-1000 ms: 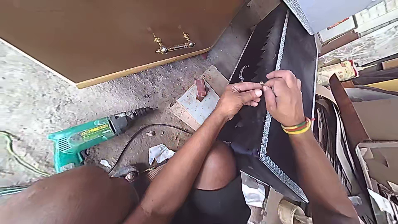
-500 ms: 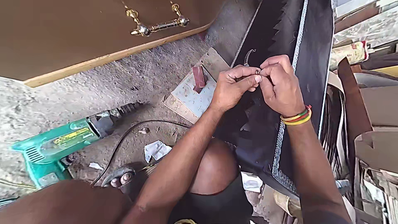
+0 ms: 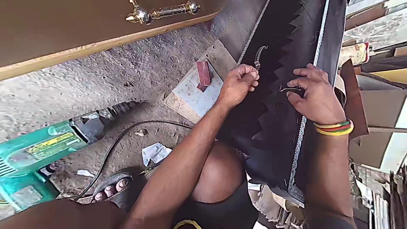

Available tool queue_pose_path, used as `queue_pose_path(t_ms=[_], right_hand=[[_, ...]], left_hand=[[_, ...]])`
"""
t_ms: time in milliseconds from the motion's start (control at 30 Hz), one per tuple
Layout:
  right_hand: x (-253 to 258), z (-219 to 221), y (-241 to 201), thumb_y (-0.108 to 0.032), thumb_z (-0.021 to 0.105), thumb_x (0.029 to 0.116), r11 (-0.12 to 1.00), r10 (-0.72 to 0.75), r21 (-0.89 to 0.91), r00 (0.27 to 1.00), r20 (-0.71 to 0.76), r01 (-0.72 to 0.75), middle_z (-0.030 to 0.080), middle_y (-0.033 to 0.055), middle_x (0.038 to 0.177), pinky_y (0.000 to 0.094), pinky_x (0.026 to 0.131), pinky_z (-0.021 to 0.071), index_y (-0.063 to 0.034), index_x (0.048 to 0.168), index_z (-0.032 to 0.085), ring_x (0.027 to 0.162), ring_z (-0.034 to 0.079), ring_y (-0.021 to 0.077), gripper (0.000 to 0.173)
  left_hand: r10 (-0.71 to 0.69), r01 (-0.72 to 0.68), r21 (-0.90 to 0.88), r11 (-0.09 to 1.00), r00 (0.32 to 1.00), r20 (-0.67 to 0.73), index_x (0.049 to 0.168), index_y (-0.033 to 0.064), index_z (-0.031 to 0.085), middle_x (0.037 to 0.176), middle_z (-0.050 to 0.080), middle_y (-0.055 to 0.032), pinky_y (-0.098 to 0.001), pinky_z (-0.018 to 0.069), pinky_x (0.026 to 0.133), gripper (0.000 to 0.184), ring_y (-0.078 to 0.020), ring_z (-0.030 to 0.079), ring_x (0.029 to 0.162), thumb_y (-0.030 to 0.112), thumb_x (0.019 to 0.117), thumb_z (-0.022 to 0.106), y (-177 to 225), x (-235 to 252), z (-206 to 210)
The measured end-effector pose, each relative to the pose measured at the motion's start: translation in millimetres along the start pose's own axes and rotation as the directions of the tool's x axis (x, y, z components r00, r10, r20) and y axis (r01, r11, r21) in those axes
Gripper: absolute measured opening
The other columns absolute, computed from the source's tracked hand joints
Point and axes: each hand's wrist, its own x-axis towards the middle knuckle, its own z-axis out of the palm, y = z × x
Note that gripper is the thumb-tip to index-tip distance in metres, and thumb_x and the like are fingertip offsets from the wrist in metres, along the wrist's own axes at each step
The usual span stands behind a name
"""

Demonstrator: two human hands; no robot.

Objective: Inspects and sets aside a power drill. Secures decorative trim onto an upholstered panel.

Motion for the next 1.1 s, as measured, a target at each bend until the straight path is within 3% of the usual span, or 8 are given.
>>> queue_pose_path(t_ms=[167,300,500,633,733,833,1000,1100], right_hand=[[2,2,-12,-0.005,0.063,0.0882,0.998,0.058,-0.004,0.998,-0.027,-0.058,0.065,0.0198,0.134,0.0592,0.119,0.0328,-0.0011,0.085,0.075,0.145,0.041,0.0438,0.013],[2,2,-12,-0.002,0.062,0.0929,1.000,0.019,0.012,0.998,-0.060,-0.019,0.070,0.0167,0.124,0.0564,0.122,0.0317,-0.0004,0.091,0.074,0.140,0.048,0.0405,0.012],[-3,9,-2,-0.009,0.055,0.0998,0.964,0.018,0.263,0.983,-0.184,0.031,0.067,0.0094,0.133,0.0464,0.124,0.0322,-0.0031,0.101,0.070,0.146,0.044,0.0284,0.016],[-2,11,5,-0.011,0.051,0.1003,0.945,-0.071,0.297,0.973,-0.220,0.136,0.065,0.0070,0.138,0.0510,0.124,0.0286,-0.0059,0.099,0.066,0.150,0.039,0.0280,0.016],[-2,11,8,-0.017,0.047,0.1037,0.951,-0.115,0.261,0.975,-0.193,0.164,0.068,0.0025,0.136,0.0597,0.123,0.0251,-0.0092,0.101,0.066,0.150,0.040,0.0256,0.021],[-2,11,9,-0.017,0.044,0.1048,0.955,-0.160,0.224,0.972,-0.171,0.196,0.071,0.0026,0.130,0.0622,0.123,0.0214,-0.0088,0.104,0.066,0.147,0.044,0.0245,0.024],[-1,9,8,-0.015,0.048,0.1020,0.964,-0.174,0.165,0.963,-0.207,0.210,0.064,0.0071,0.088,0.0578,0.112,0.0312,-0.0033,0.101,0.064,0.095,0.064,0.0196,0.020],[1,6,5,-0.016,0.048,0.1023,0.977,-0.153,0.122,0.973,-0.175,0.176,0.061,0.0080,0.082,0.0583,0.111,0.0305,-0.0027,0.102,0.063,0.092,0.062,0.0226,0.019]], left_hand=[[-0.157,0.141,0.185,0.973,0.985,0.074,0.142,-0.0008,0.054,0.098,0.072,-0.0122,-0.0329,0.0625,0.072,0.039,-0.0172,0.072,0.079,0.004,0.1032,0.056,2,9,7],[-0.303,0.259,0.303,0.917,0.946,0.110,0.117,0.0022,0.068,0.102,0.073,-0.0113,-0.0374,0.0620,0.077,0.019,-0.0185,0.073,0.085,0.007,0.1017,0.059,-1,16,22],[-0.405,0.387,0.131,0.913,0.897,0.179,0.119,0.0011,0.065,0.117,0.071,-0.0152,-0.0432,0.0605,0.086,0.020,-0.0241,0.072,0.101,0.011,0.1033,0.058,-4,7,32],[-0.301,0.198,0.367,0.909,0.921,0.246,0.114,0.0033,0.068,0.106,0.069,-0.0115,-0.0423,0.0609,0.082,0.015,-0.0205,0.070,0.092,0.012,0.1045,0.060,21,-14,40],[-0.160,-0.098,0.689,0.718,0.940,0.302,0.106,0.0082,0.074,0.102,0.074,-0.0091,-0.0501,0.0586,0.085,0.013,-0.0235,0.071,0.096,0.010,0.0992,0.063,40,-25,56],[-0.096,-0.246,0.695,0.675,0.906,0.413,0.099,0.0076,0.073,0.092,0.072,-0.0072,-0.0465,0.0571,0.077,0.013,-0.0215,0.069,0.088,0.008,0.0988,0.061,53,-37,68],[0.031,-0.249,0.438,0.864,0.894,0.447,0.102,0.0032,0.074,0.099,0.073,-0.0071,-0.0382,0.0590,0.082,0.014,-0.0152,0.070,0.088,0.004,0.1000,0.060,46,-34,64],[-0.109,-0.022,0.269,0.963,0.880,0.461,0.110,-0.0016,0.068,0.108,0.075,-0.0116,-0.0372,0.0621,0.088,0.015,-0.0177,0.074,0.097,0.002,0.1040,0.054,43,-27,54]])
